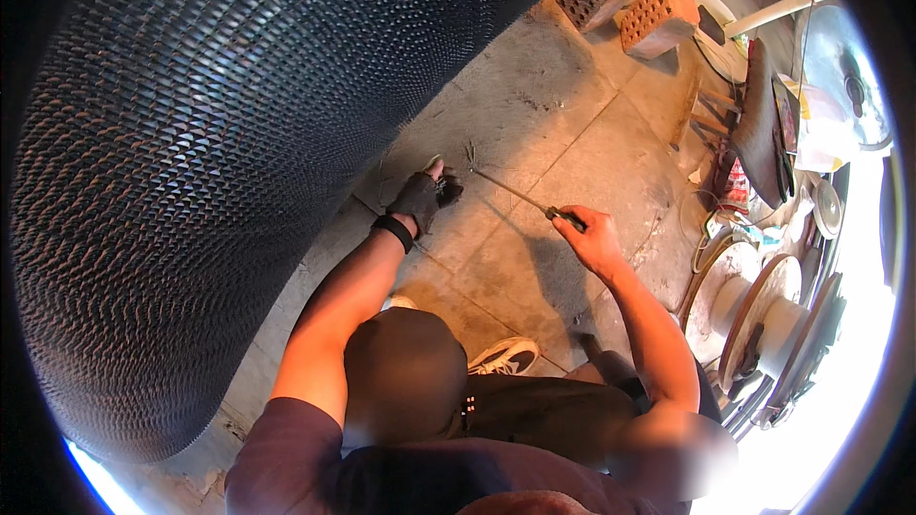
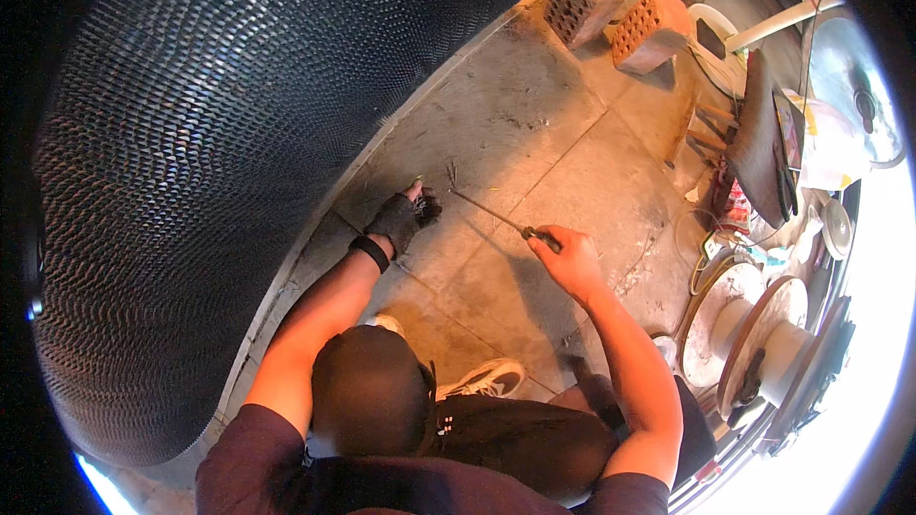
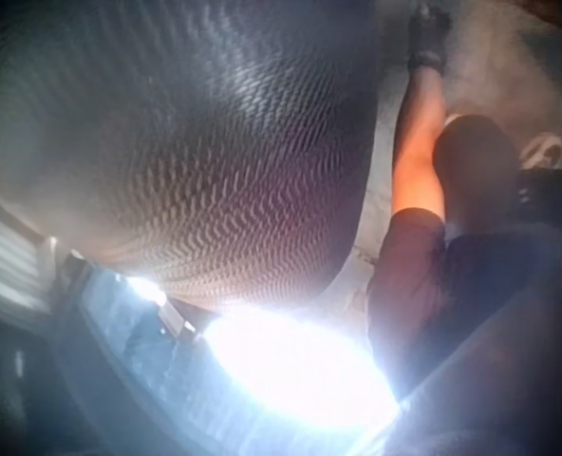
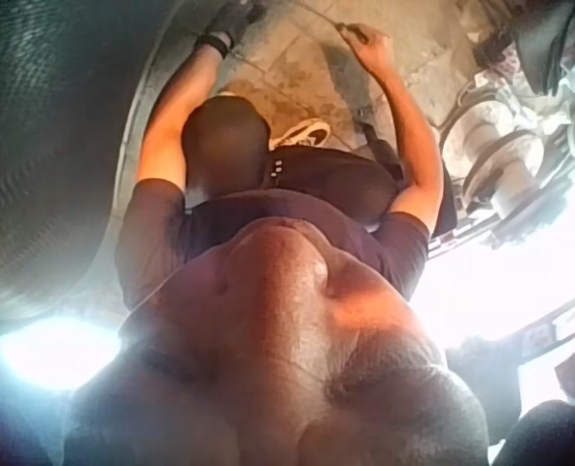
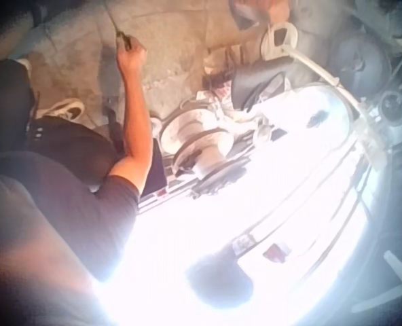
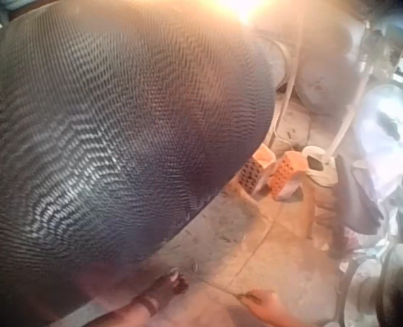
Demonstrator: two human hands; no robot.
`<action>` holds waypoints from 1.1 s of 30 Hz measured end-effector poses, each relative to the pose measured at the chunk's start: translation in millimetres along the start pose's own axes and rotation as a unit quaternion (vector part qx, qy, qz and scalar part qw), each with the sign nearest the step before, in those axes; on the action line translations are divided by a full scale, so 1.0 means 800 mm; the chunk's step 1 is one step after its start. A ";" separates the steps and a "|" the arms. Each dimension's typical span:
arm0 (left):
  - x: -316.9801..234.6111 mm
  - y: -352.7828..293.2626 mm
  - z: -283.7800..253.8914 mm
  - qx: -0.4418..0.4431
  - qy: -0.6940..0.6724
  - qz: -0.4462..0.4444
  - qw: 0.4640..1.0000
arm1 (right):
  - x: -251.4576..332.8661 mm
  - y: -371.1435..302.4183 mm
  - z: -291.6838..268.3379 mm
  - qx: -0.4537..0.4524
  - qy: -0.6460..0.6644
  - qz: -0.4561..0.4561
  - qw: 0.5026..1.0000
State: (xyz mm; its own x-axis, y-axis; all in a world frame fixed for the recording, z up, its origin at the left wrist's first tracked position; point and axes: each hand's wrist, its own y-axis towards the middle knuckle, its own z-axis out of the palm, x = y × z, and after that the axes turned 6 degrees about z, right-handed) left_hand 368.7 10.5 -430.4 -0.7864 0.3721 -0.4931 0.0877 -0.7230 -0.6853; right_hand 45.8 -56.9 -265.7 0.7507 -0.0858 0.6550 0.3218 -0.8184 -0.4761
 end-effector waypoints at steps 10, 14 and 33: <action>0.000 -0.021 0.013 0.259 0.203 -0.108 0.938 | 0.022 -0.039 -0.029 0.067 -0.030 -0.006 0.997; -0.006 -0.018 0.010 0.213 0.383 -0.057 0.897 | 0.008 -0.027 -0.035 0.068 -0.021 -0.008 0.997; -0.011 -0.037 -0.010 0.023 0.158 -0.006 0.987 | 0.001 0.005 0.011 0.014 -0.007 0.028 0.999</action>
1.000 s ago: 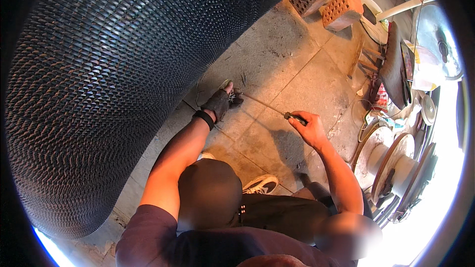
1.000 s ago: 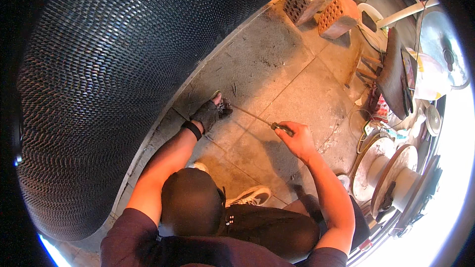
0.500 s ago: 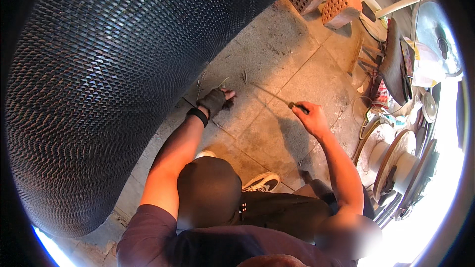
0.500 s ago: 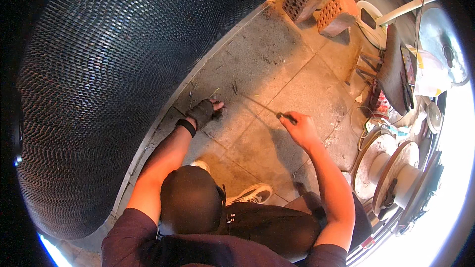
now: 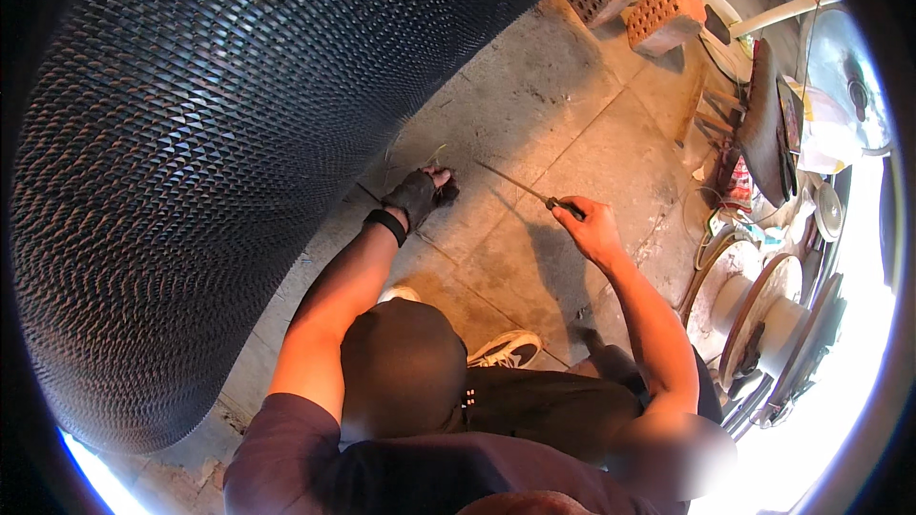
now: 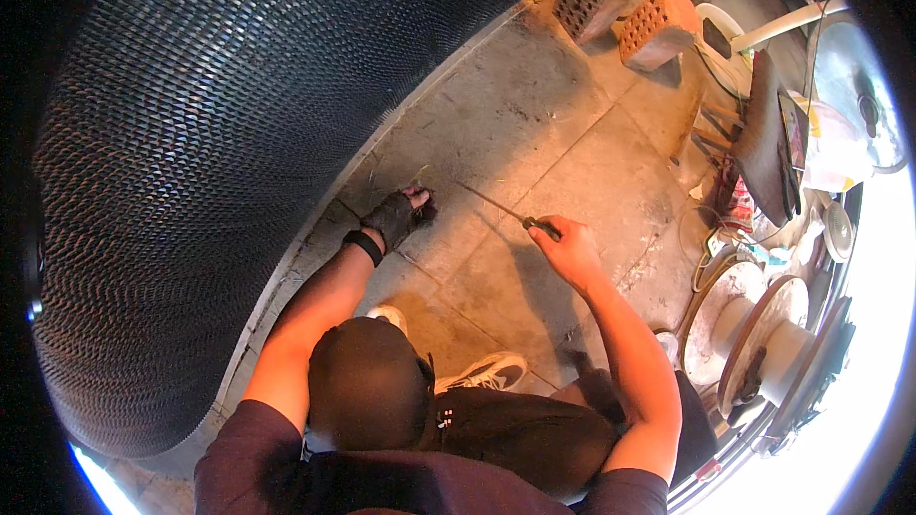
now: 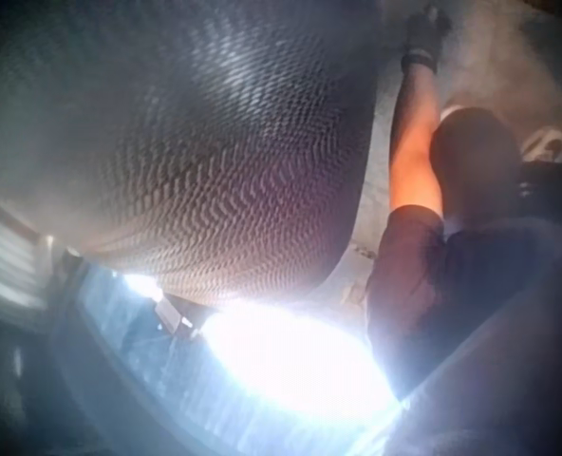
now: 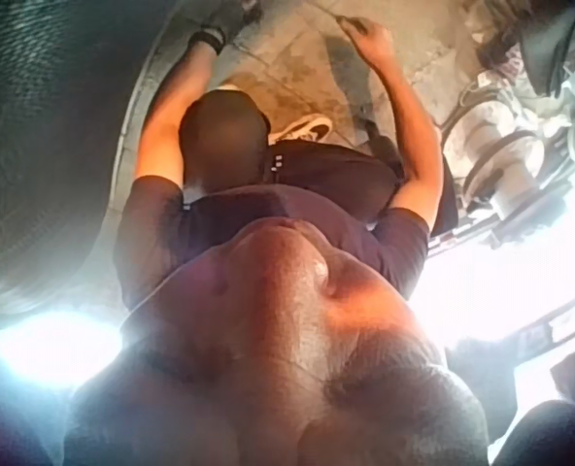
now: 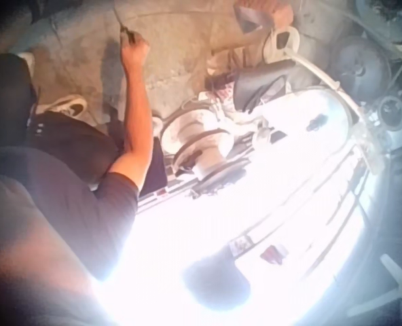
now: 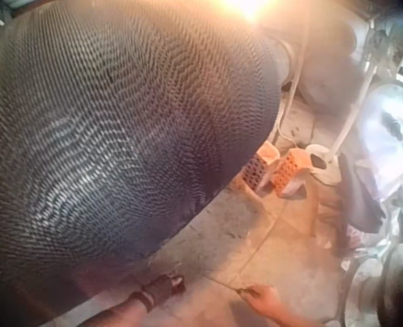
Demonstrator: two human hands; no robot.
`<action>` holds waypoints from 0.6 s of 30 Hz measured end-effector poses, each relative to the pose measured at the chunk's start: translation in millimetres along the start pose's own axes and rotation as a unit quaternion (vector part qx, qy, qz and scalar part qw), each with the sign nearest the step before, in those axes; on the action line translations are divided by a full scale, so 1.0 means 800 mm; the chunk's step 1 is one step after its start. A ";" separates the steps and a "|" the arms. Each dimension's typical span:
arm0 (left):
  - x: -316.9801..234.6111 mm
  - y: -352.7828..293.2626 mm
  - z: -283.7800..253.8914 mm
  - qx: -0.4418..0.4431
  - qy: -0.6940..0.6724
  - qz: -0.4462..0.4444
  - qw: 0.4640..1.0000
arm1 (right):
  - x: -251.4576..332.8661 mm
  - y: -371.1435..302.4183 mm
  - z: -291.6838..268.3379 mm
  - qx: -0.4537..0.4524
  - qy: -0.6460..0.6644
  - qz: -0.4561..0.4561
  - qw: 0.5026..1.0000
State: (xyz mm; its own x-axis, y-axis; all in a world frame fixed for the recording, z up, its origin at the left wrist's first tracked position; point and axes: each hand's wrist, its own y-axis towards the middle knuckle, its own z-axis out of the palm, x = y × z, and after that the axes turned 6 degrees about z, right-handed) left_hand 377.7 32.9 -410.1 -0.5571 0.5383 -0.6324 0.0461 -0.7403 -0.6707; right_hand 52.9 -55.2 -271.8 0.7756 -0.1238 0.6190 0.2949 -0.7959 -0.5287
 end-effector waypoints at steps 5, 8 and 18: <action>-0.009 -0.002 0.019 0.115 -0.065 -0.068 0.989 | -0.002 -0.038 -0.026 0.056 -0.001 -0.028 0.998; -0.003 -0.004 0.037 0.191 0.045 -0.063 0.979 | 0.010 -0.051 -0.040 0.078 -0.040 0.000 0.996; 0.005 -0.001 -0.004 0.144 0.077 -0.075 0.984 | -0.041 -0.019 -0.051 -0.011 0.020 0.046 0.999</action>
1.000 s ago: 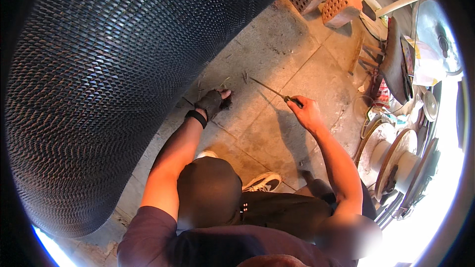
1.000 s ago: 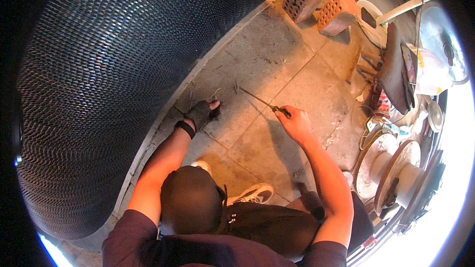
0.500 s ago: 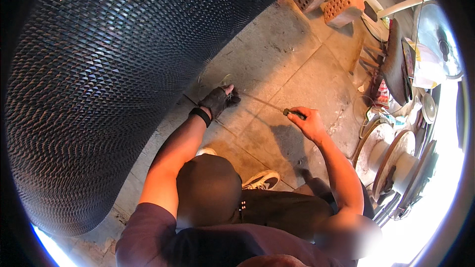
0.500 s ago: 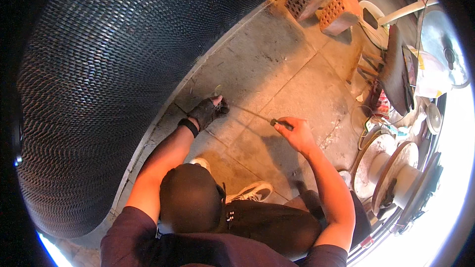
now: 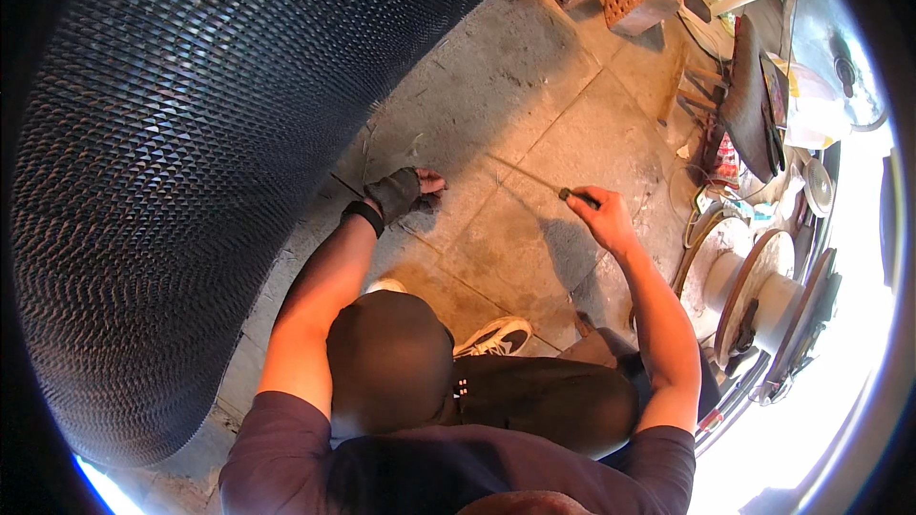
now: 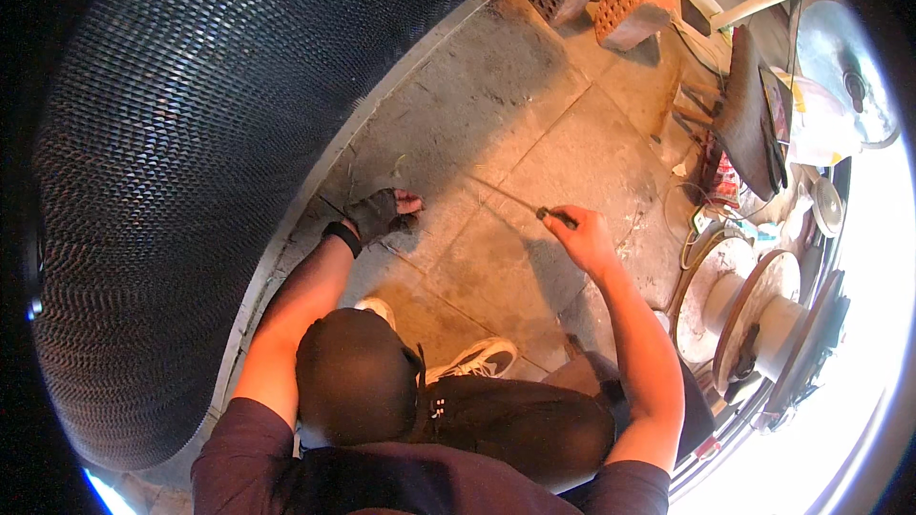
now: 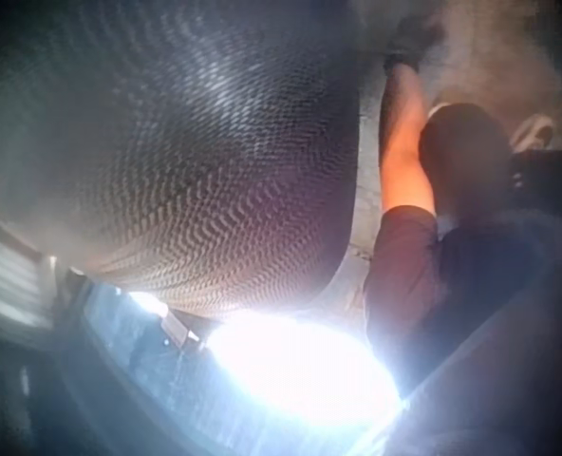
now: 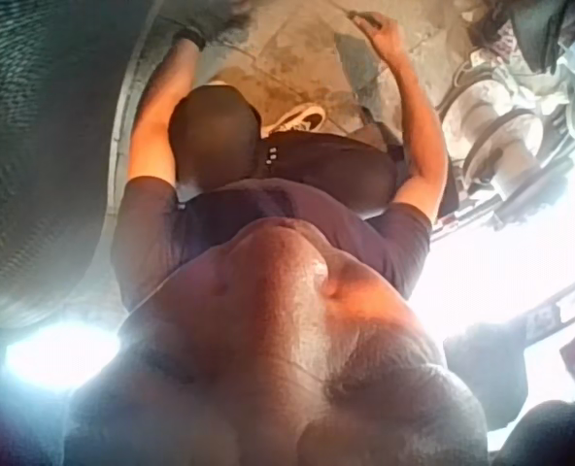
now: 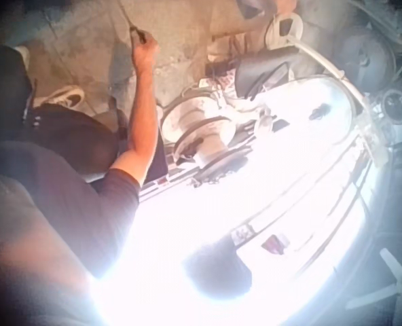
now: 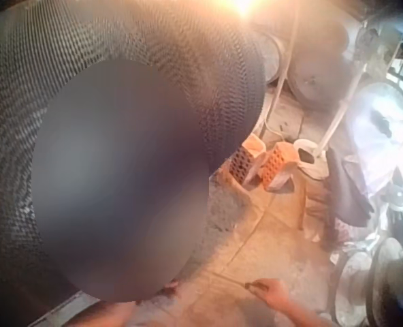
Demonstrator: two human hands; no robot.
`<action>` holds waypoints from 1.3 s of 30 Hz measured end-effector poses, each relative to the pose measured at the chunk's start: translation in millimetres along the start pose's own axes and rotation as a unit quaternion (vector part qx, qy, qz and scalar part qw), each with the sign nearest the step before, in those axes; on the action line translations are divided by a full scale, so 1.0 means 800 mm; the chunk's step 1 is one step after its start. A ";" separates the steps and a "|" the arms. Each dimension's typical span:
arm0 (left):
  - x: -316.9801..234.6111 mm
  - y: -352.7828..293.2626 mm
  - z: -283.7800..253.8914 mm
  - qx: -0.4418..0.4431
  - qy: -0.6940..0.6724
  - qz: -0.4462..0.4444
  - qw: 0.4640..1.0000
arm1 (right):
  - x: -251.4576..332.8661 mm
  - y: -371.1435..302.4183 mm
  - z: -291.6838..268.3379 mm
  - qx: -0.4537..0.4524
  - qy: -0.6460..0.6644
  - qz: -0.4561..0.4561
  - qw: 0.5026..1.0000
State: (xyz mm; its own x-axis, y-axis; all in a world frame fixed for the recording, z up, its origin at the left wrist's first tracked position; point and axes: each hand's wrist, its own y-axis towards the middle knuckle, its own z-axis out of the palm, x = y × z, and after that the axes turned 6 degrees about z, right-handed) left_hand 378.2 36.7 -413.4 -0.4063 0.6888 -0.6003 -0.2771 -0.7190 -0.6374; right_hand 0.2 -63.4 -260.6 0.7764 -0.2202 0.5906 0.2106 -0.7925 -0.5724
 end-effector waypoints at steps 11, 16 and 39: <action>-0.019 -0.014 0.024 0.004 -0.072 0.036 0.997 | -0.012 -0.006 0.003 -0.025 -0.062 0.057 0.996; -0.007 0.001 0.029 0.024 -0.091 0.023 0.995 | -0.043 -0.047 -0.005 0.015 -0.097 0.029 0.995; 0.000 0.012 0.065 0.232 0.174 -0.040 0.956 | -0.033 -0.101 -0.044 0.015 -0.013 -0.020 1.000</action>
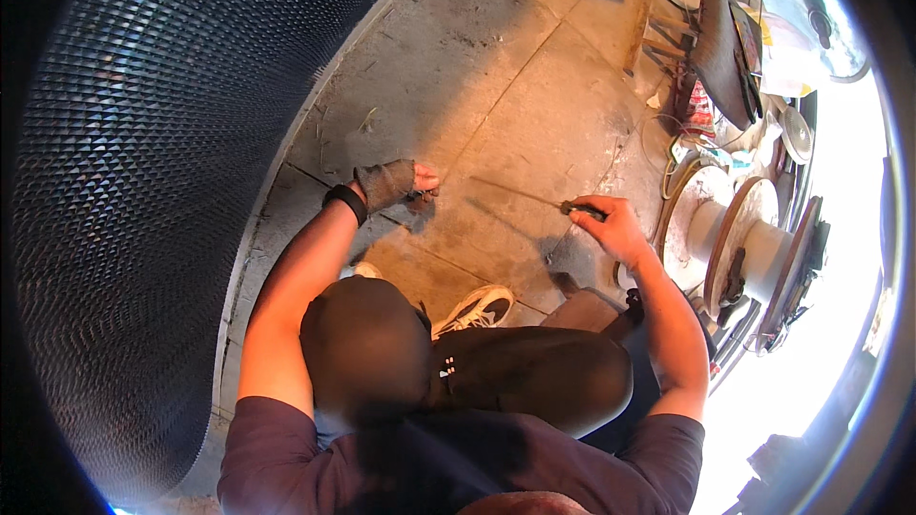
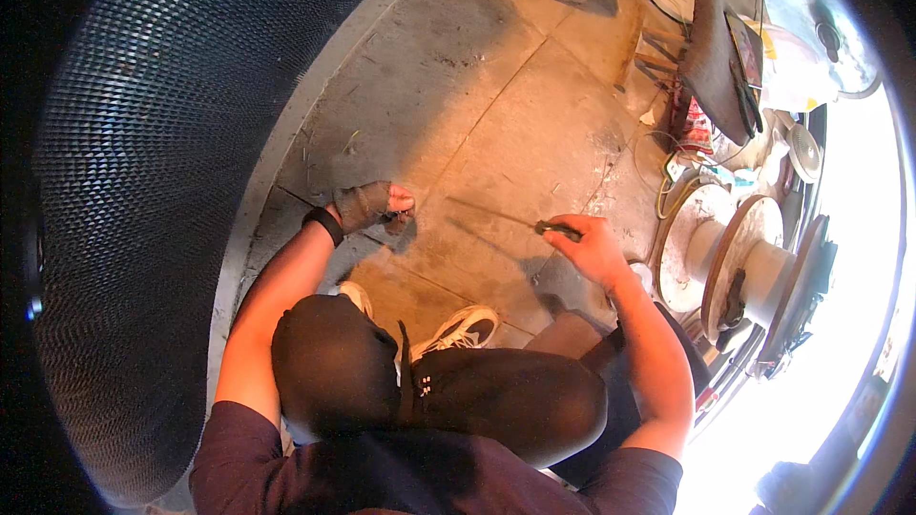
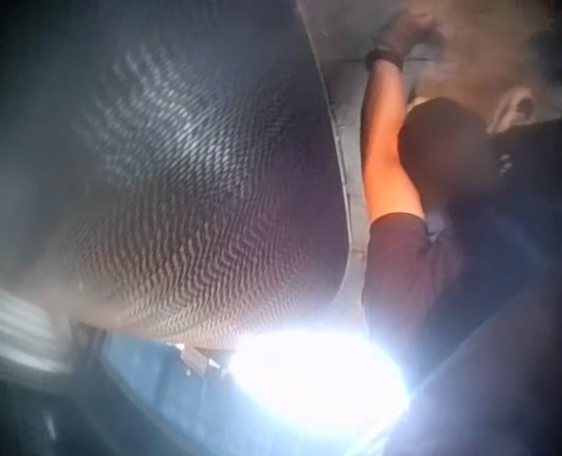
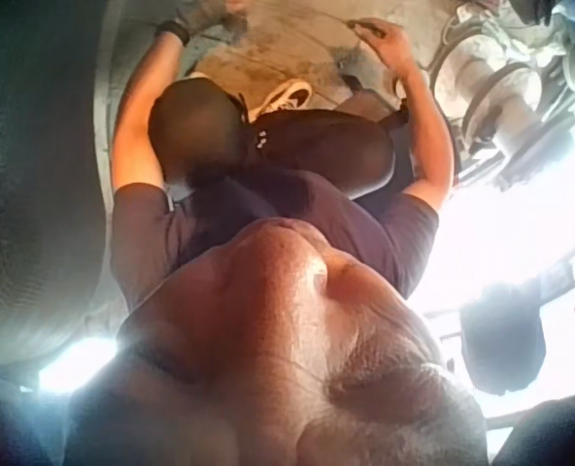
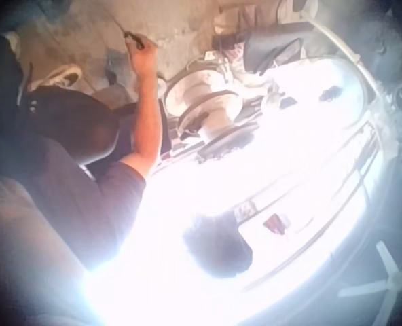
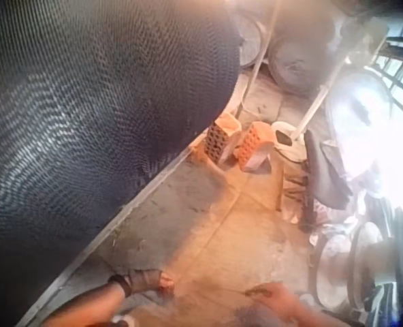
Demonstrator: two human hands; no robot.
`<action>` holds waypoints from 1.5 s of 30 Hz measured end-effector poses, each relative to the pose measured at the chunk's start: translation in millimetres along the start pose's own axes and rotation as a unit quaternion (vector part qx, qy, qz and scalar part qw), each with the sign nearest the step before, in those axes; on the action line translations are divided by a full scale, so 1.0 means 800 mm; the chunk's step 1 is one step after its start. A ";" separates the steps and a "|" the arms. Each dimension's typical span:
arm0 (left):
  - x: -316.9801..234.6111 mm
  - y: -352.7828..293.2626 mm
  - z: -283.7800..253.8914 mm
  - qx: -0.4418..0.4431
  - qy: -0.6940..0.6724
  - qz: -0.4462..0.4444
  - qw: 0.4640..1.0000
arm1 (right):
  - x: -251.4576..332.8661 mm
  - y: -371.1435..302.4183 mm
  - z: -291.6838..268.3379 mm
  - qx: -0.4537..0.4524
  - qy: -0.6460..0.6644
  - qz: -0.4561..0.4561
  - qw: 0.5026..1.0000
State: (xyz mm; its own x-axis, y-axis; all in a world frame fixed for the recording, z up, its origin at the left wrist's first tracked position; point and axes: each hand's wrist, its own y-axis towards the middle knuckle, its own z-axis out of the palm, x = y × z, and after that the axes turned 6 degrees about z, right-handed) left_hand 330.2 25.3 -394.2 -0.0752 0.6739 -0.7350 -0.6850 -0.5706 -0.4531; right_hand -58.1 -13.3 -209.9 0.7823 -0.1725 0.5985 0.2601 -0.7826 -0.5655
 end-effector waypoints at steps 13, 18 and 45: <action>0.010 -0.005 -0.006 -0.141 -0.148 0.040 0.978 | -0.044 -0.009 -0.025 -0.087 -0.084 0.113 0.986; 0.012 -0.006 -0.010 -0.138 -0.139 0.038 0.980 | -0.047 -0.027 -0.051 -0.122 -0.145 0.159 0.969; 0.013 0.003 -0.007 -0.092 -0.127 0.072 0.985 | -0.129 -0.046 -0.133 -0.206 -0.290 0.257 0.899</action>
State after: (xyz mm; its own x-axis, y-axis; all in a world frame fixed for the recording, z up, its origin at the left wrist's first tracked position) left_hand 332.1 28.0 -405.5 -0.3572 0.6625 -0.6584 -0.5130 -0.7282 -0.4544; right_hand -208.4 -30.4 -190.6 0.9340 -0.3265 -0.1453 -0.3572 -0.8648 -0.3527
